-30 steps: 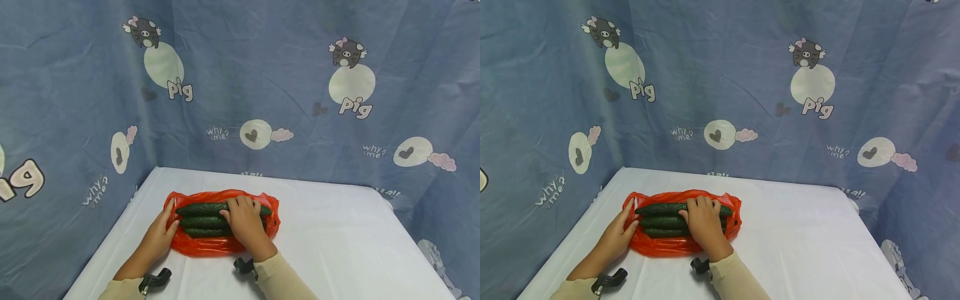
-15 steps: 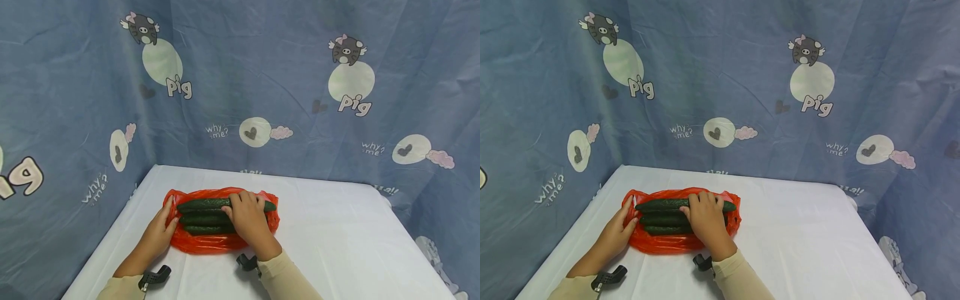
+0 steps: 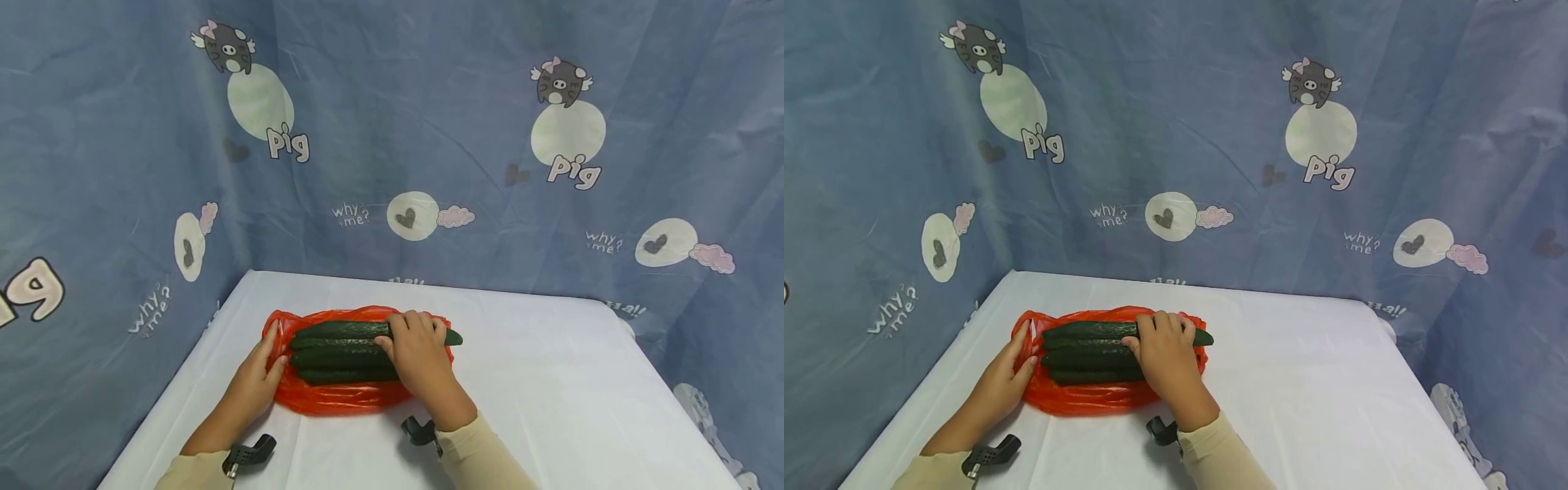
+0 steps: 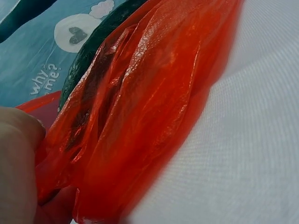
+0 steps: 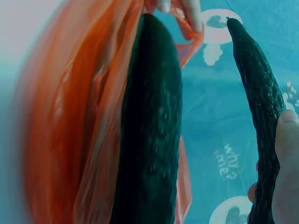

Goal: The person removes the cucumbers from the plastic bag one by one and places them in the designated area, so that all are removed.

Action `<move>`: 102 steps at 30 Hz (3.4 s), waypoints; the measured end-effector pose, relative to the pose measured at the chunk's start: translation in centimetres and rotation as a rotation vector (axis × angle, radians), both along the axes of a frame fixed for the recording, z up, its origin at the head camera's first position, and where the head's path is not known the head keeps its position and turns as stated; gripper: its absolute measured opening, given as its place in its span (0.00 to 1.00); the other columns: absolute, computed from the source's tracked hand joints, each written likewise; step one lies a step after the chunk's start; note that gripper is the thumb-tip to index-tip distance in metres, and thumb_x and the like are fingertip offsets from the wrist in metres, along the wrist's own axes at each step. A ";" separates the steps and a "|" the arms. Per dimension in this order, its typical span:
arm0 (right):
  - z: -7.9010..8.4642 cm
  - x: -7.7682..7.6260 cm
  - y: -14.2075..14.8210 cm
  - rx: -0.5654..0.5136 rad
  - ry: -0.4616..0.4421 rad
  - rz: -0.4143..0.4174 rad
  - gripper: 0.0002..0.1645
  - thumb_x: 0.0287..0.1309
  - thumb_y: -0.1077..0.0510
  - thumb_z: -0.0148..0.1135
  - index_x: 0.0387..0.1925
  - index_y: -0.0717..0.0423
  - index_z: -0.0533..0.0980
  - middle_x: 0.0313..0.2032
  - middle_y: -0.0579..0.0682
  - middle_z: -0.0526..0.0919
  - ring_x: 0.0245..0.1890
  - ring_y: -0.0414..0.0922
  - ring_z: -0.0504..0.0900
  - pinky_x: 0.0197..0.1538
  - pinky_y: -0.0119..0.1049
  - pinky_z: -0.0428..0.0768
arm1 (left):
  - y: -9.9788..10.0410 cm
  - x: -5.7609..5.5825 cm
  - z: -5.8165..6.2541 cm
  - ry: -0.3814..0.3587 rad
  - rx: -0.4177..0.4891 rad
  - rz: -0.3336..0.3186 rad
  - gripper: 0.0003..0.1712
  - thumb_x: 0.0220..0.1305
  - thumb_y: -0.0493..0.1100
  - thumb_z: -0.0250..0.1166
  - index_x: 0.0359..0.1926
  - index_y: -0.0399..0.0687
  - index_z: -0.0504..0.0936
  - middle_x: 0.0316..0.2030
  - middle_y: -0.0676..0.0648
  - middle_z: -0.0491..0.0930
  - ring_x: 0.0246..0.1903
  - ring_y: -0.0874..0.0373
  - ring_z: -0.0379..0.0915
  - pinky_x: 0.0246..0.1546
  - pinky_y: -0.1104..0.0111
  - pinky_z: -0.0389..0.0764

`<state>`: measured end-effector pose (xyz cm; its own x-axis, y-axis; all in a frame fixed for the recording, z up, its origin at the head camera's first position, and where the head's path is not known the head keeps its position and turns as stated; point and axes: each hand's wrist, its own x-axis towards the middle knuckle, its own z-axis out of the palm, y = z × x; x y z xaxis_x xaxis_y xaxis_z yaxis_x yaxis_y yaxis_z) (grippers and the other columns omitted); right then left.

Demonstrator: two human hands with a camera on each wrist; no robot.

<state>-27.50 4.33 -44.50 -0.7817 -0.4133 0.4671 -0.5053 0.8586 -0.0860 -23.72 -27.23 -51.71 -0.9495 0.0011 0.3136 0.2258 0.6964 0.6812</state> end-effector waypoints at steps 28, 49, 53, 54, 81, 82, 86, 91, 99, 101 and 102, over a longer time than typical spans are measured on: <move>-2.3 -0.8 6.9 -0.033 -0.044 -0.132 0.22 0.74 0.37 0.57 0.51 0.50 0.73 0.43 0.49 0.75 0.48 0.52 0.72 0.59 0.58 0.66 | 0.0 0.1 0.0 -0.016 -0.029 -0.032 0.49 0.75 0.33 0.59 0.85 0.47 0.41 0.76 0.27 0.59 0.70 0.32 0.67 0.68 0.37 0.65; -2.4 -2.9 13.1 -0.031 -0.020 -0.164 0.18 0.74 0.42 0.59 0.46 0.52 0.72 0.40 0.51 0.75 0.46 0.55 0.73 0.54 0.60 0.66 | 0.3 -0.1 0.0 -0.026 -0.012 -0.034 0.47 0.78 0.36 0.58 0.86 0.50 0.39 0.78 0.28 0.57 0.70 0.33 0.69 0.66 0.40 0.65; -2.2 -3.3 14.5 -0.031 -0.038 -0.189 0.18 0.74 0.43 0.60 0.47 0.53 0.72 0.40 0.52 0.74 0.46 0.56 0.73 0.56 0.62 0.65 | 0.3 -0.1 -0.2 -0.003 -0.017 -0.040 0.47 0.78 0.36 0.57 0.85 0.49 0.40 0.77 0.28 0.58 0.69 0.35 0.72 0.70 0.56 0.68; -2.2 -3.4 14.8 -0.035 -0.044 -0.195 0.18 0.74 0.43 0.60 0.47 0.53 0.73 0.40 0.52 0.74 0.46 0.56 0.73 0.57 0.63 0.65 | 0.2 -0.2 -0.2 0.008 -0.017 -0.042 0.46 0.78 0.35 0.57 0.85 0.49 0.40 0.77 0.28 0.59 0.68 0.35 0.73 0.71 0.65 0.66; -2.9 -4.8 22.6 -0.069 -0.229 -0.304 0.27 0.78 0.42 0.53 0.61 0.59 0.72 0.52 0.61 0.77 0.57 0.63 0.71 0.57 0.67 0.61 | 0.3 -0.3 -0.5 0.081 -0.012 -0.029 0.45 0.76 0.30 0.54 0.85 0.48 0.44 0.75 0.26 0.61 0.67 0.31 0.72 0.69 0.86 0.52; -2.9 -4.9 22.9 -0.075 -0.241 -0.310 0.27 0.79 0.41 0.52 0.61 0.59 0.72 0.53 0.62 0.77 0.57 0.63 0.71 0.57 0.67 0.61 | 0.2 -0.3 -0.4 0.075 -0.013 -0.028 0.45 0.76 0.30 0.54 0.85 0.48 0.44 0.75 0.26 0.61 0.67 0.31 0.72 0.70 0.84 0.54; -3.0 -5.1 23.9 -0.080 -0.302 -0.329 0.30 0.80 0.40 0.49 0.64 0.60 0.71 0.56 0.63 0.76 0.60 0.65 0.69 0.58 0.68 0.59 | 0.2 -0.3 -0.3 0.052 -0.020 -0.020 0.45 0.76 0.31 0.54 0.85 0.49 0.43 0.76 0.26 0.60 0.68 0.32 0.71 0.74 0.67 0.64; -3.4 -4.9 24.8 -0.065 -0.374 -0.335 0.32 0.80 0.38 0.46 0.66 0.61 0.70 0.56 0.63 0.76 0.61 0.65 0.69 0.59 0.69 0.59 | 0.2 -0.2 -0.7 0.054 -0.022 -0.020 0.46 0.74 0.29 0.54 0.85 0.49 0.43 0.76 0.27 0.60 0.67 0.32 0.72 0.60 0.90 0.50; -4.4 -4.8 26.2 -0.078 -0.449 -0.383 0.36 0.80 0.36 0.43 0.68 0.61 0.68 0.60 0.66 0.73 0.61 0.65 0.67 0.60 0.70 0.57 | 0.2 -0.6 -0.5 0.052 -0.034 -0.027 0.46 0.76 0.30 0.54 0.86 0.52 0.43 0.76 0.29 0.61 0.67 0.35 0.73 0.69 0.74 0.62; -4.5 -4.7 26.5 -0.074 -0.467 -0.381 0.36 0.80 0.36 0.43 0.68 0.61 0.67 0.60 0.67 0.72 0.62 0.66 0.67 0.61 0.71 0.56 | 0.2 -0.6 -0.4 0.056 -0.033 -0.029 0.46 0.75 0.30 0.55 0.86 0.51 0.43 0.76 0.29 0.61 0.66 0.35 0.74 0.65 0.82 0.58; -4.6 -4.7 26.6 -0.073 -0.474 -0.377 0.35 0.80 0.36 0.43 0.68 0.61 0.67 0.60 0.66 0.72 0.61 0.66 0.67 0.60 0.71 0.56 | 0.2 -0.6 -0.4 0.056 -0.030 -0.031 0.46 0.75 0.30 0.55 0.86 0.51 0.43 0.76 0.29 0.61 0.66 0.35 0.74 0.63 0.87 0.55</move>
